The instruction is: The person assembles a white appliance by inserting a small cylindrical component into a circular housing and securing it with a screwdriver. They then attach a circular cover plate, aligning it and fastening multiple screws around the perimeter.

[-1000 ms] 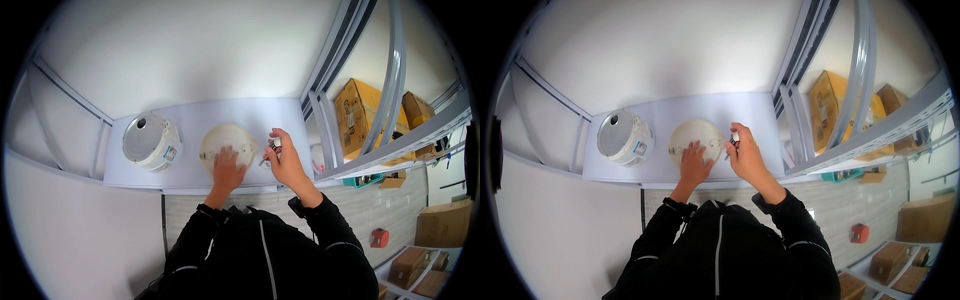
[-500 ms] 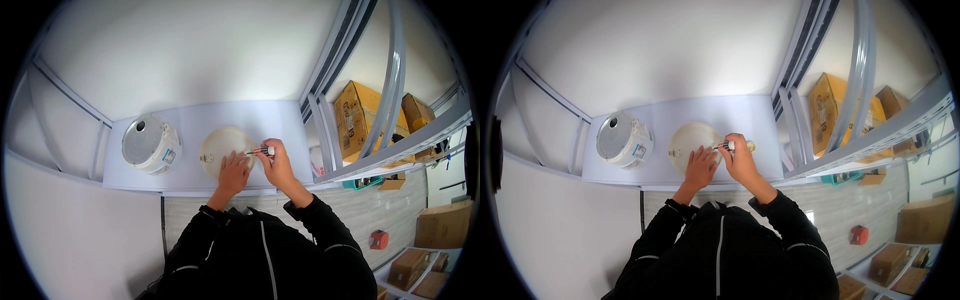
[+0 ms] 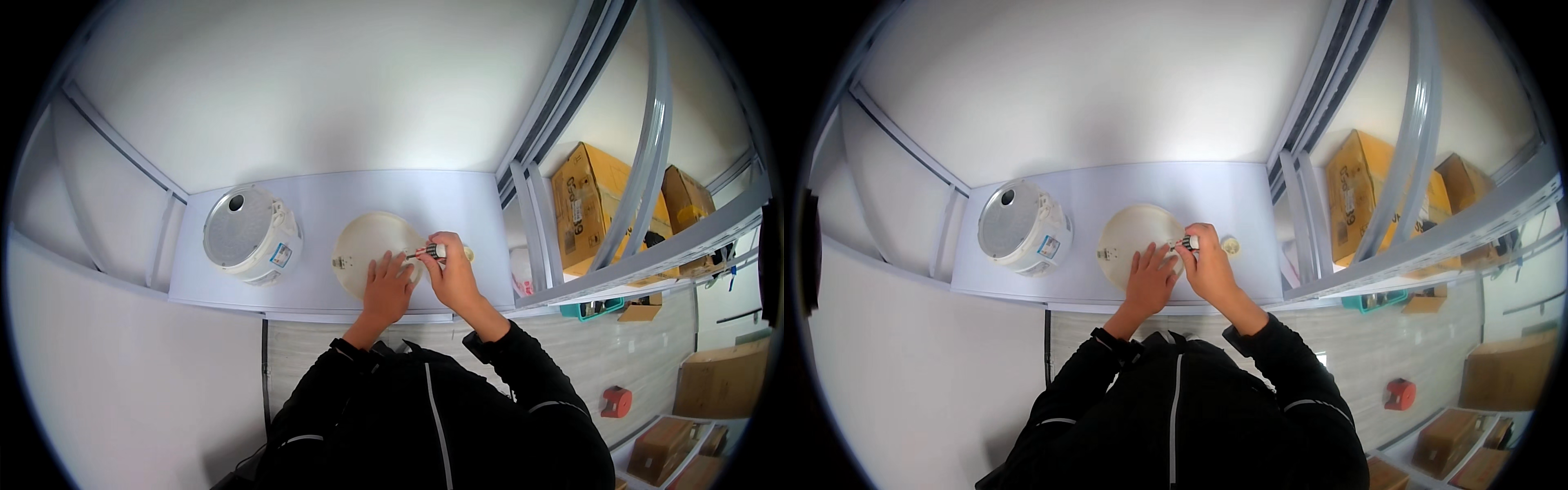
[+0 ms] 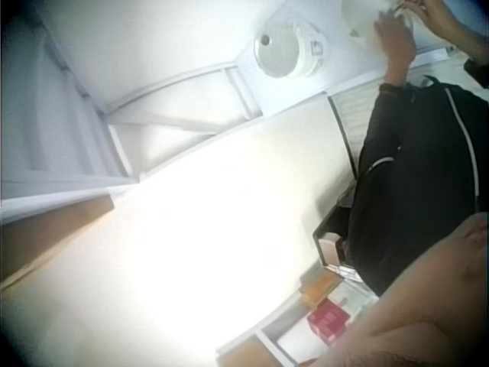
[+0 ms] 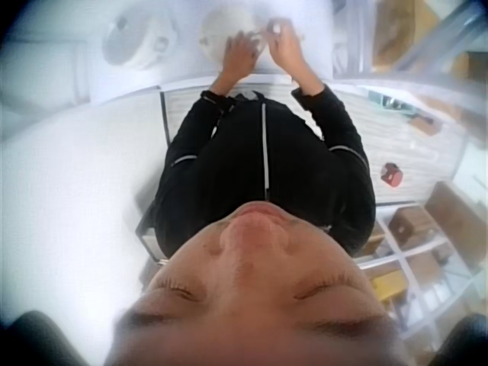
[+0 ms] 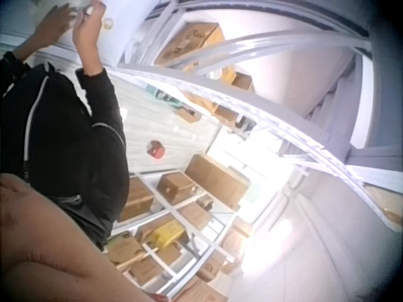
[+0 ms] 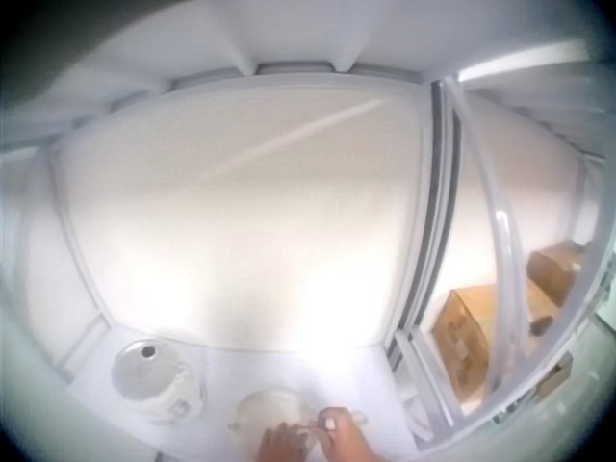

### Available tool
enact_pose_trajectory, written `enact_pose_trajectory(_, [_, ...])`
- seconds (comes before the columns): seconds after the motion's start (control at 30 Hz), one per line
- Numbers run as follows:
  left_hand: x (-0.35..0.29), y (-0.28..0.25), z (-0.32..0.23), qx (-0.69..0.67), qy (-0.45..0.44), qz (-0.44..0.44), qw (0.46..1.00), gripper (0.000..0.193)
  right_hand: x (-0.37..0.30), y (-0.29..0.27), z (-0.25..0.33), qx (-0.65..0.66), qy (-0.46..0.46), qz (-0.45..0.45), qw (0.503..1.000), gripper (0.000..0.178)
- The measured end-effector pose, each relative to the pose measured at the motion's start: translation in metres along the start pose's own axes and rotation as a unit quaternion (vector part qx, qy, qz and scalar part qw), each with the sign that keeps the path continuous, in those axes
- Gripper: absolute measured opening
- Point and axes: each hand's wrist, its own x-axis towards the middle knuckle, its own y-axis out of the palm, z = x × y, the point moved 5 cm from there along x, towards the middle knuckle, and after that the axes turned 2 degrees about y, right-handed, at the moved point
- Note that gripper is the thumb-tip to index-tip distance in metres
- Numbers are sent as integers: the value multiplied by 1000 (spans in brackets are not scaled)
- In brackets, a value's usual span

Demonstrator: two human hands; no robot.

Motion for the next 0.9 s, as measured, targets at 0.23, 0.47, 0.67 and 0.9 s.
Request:
enact_pose_trajectory(0.23, [-1, -1, 0, -18, 6, -9, 1000, 43, 1, 1, -2, 5, 1, -2, 1000, 38])
enact_pose_trajectory(0.47, [0, -2, 0, -21, 9, -4, 1000, 43, -3, 3, -14, 43, 19, 2, 999, 37])
enact_pose_trajectory(0.67, [3, -2, 1, -22, 5, 4, 1000, 41, -2, 2, -10, 24, 10, 2, 1000, 38])
enact_pose_trajectory(0.9, [6, -2, 1, -25, 4, 21, 999, 41, -1, 0, -11, 60, -2, -20, 998, 37])
